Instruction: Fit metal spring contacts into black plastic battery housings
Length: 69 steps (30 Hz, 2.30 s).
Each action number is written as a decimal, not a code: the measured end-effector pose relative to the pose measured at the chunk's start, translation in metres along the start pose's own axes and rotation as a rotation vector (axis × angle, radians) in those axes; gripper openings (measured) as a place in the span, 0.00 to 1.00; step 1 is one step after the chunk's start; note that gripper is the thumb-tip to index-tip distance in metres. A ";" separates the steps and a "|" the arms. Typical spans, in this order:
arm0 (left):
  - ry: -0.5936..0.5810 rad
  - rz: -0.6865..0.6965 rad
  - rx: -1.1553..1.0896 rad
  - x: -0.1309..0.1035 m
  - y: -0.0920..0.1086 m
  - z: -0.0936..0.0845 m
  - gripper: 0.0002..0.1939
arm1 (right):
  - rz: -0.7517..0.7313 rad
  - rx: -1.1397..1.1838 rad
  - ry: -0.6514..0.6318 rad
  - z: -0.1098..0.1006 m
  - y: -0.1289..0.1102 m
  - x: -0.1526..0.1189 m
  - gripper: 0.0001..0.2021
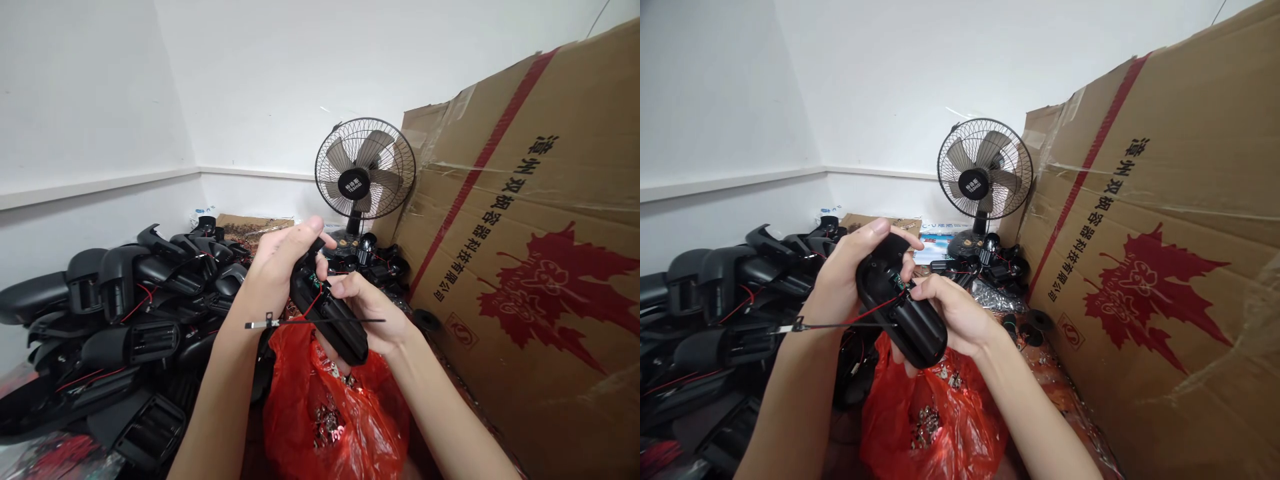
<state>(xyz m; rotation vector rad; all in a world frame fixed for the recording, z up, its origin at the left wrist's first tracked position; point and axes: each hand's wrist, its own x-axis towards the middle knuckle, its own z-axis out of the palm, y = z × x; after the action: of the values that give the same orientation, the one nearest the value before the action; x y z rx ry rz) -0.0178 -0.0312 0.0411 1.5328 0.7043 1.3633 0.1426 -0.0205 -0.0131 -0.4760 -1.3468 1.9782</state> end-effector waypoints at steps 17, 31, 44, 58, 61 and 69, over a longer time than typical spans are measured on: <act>-0.003 0.004 -0.012 0.001 -0.003 -0.002 0.25 | -0.008 0.064 -0.053 0.012 -0.001 0.000 0.15; -0.002 0.043 -0.026 0.002 -0.003 -0.002 0.25 | 0.034 0.126 -0.137 0.005 0.003 0.002 0.11; 0.229 0.063 0.109 0.020 -0.024 -0.020 0.28 | -0.235 -0.421 0.113 -0.013 -0.017 -0.004 0.27; 0.314 0.064 -0.090 0.037 -0.073 0.017 0.22 | -0.400 -0.426 0.268 -0.030 -0.010 0.014 0.32; 0.252 -0.096 -0.233 0.036 -0.081 0.040 0.21 | -0.383 -0.548 0.356 -0.027 -0.001 0.019 0.32; 0.409 0.059 -0.229 0.045 -0.088 0.014 0.21 | -0.303 -1.432 0.533 -0.039 -0.022 -0.005 0.23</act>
<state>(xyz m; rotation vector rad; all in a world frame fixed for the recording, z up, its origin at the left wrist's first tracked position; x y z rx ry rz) 0.0199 0.0395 -0.0189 1.1127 0.7225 1.7624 0.1779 0.0064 -0.0087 -1.1998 -2.0754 0.3005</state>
